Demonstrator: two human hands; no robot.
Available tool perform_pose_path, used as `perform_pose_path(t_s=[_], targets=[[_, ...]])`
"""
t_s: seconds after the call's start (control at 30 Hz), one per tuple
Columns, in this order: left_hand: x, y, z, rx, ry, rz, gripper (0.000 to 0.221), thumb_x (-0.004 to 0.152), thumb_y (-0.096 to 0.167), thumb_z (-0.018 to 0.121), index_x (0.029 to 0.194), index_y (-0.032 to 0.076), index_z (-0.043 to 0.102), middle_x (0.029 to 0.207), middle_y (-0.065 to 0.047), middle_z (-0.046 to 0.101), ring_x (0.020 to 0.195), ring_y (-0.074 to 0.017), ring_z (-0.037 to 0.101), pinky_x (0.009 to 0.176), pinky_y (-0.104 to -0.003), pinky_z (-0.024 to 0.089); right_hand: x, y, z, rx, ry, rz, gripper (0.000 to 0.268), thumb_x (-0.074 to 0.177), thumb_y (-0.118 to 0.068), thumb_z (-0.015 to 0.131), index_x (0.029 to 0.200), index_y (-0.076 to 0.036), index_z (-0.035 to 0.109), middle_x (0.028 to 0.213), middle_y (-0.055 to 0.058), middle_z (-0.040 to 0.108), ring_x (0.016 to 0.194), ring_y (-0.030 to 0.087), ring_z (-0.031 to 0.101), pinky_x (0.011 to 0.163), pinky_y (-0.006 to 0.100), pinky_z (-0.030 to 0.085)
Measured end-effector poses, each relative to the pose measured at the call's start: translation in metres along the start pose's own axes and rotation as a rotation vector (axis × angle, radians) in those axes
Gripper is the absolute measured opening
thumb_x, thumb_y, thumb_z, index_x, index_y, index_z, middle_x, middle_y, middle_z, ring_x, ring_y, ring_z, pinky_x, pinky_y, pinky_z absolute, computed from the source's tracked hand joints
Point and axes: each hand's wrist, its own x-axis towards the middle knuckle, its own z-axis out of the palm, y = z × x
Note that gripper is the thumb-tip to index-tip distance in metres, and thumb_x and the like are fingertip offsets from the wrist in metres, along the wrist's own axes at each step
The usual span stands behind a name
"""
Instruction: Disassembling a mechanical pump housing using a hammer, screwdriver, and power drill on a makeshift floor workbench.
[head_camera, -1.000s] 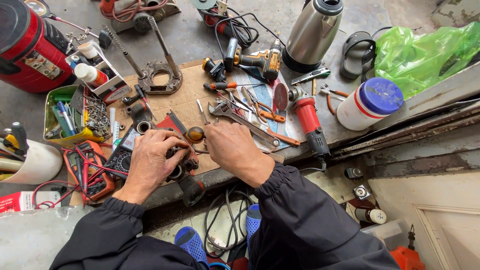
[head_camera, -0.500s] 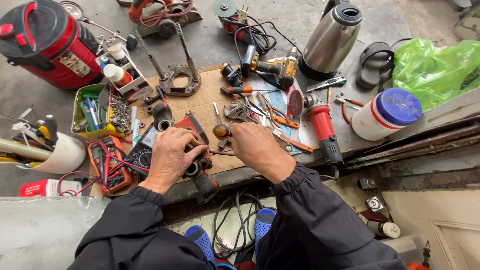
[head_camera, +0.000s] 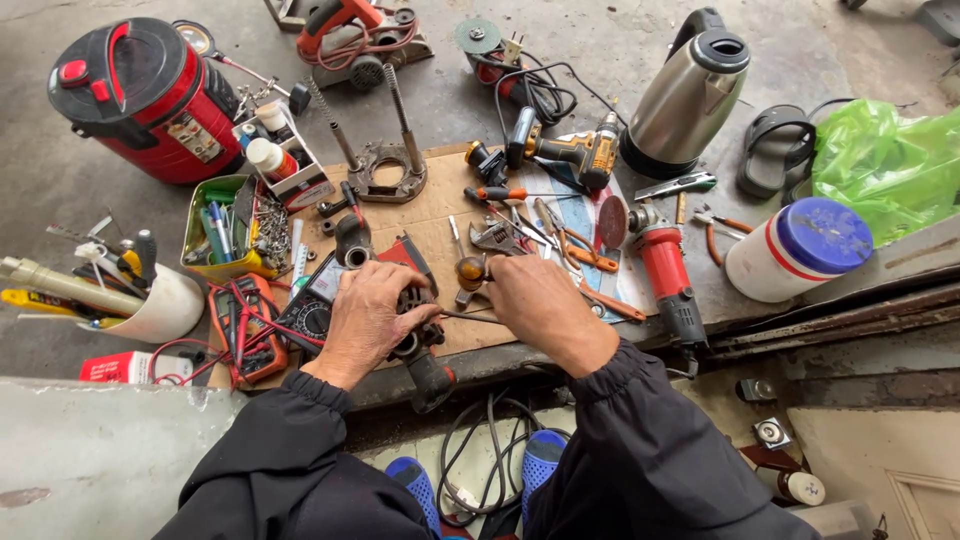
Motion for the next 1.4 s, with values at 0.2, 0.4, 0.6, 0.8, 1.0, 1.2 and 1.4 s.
perform_pose_path(t_s=[0.2,0.4,0.6,0.8,1.0,1.2,1.4], targets=[[-0.002,-0.004,0.008,-0.016,0.052,0.020,0.015,0.086,0.038,0.092,0.088,0.032,0.078,0.105,0.012,0.078,0.118,-0.0127,0.069,0.106,-0.036,0.043,-0.009,0.000,-0.037,-0.045,-0.026,0.110,0.033,0.102,-0.030,0.058,0.111,-0.009,0.082,0.106,0.029,0.081,0.109,0.056,0.076,0.096,0.070,0.059],[-0.003,-0.011,0.018,-0.031,0.101,0.027,0.018,0.086,0.038,0.091,0.085,0.031,0.075,0.101,0.011,0.077,0.115,-0.0131,0.068,0.106,-0.036,0.043,0.028,0.088,-0.031,0.019,-0.080,0.262,0.033,0.099,-0.037,0.061,0.118,-0.030,0.087,0.104,0.011,0.087,0.114,0.046,0.078,0.104,0.060,0.059],[-0.002,0.000,0.006,-0.041,0.114,0.052,0.019,0.088,0.037,0.091,0.084,0.030,0.074,0.100,0.012,0.076,0.111,-0.0107,0.068,0.103,-0.034,0.043,0.069,0.185,0.053,0.245,-0.194,0.332,0.032,0.102,-0.034,0.066,0.101,-0.013,0.090,0.089,0.011,0.088,0.077,0.029,0.083,0.090,0.047,0.063],[0.002,0.009,-0.006,-0.013,0.050,0.031,0.021,0.089,0.039,0.089,0.089,0.025,0.074,0.101,0.007,0.078,0.110,-0.0162,0.070,0.104,-0.039,0.046,0.154,0.199,0.056,0.564,0.208,0.329,0.033,0.101,-0.021,0.073,0.122,0.004,0.081,0.105,0.029,0.081,0.077,0.036,0.082,0.065,0.044,0.068],[0.010,0.019,-0.037,-0.162,-0.084,0.053,0.017,0.087,0.021,0.081,0.103,0.017,0.083,0.126,0.002,0.075,0.117,-0.0202,0.064,0.107,-0.042,0.041,0.288,0.286,0.099,1.802,0.584,0.785,0.071,0.102,-0.017,0.070,0.153,0.022,0.038,0.159,0.046,0.047,0.142,0.055,0.064,0.116,0.054,0.062],[0.015,0.010,-0.025,-0.207,-0.048,0.008,0.012,0.085,0.024,0.086,0.093,0.018,0.079,0.115,0.006,0.076,0.108,-0.0151,0.066,0.103,-0.040,0.042,0.343,0.286,0.089,2.199,0.711,0.848,0.063,0.092,-0.032,0.077,0.142,0.002,0.058,0.140,0.028,0.071,0.124,0.042,0.075,0.112,0.057,0.059],[0.016,0.009,-0.024,-0.232,-0.033,-0.062,0.017,0.086,0.026,0.088,0.082,0.017,0.074,0.109,0.009,0.076,0.104,-0.0131,0.066,0.102,-0.039,0.042,0.339,0.263,0.061,2.094,0.863,0.997,0.050,0.094,-0.014,0.073,0.137,0.007,0.059,0.136,0.027,0.073,0.118,0.044,0.079,0.106,0.060,0.067]])
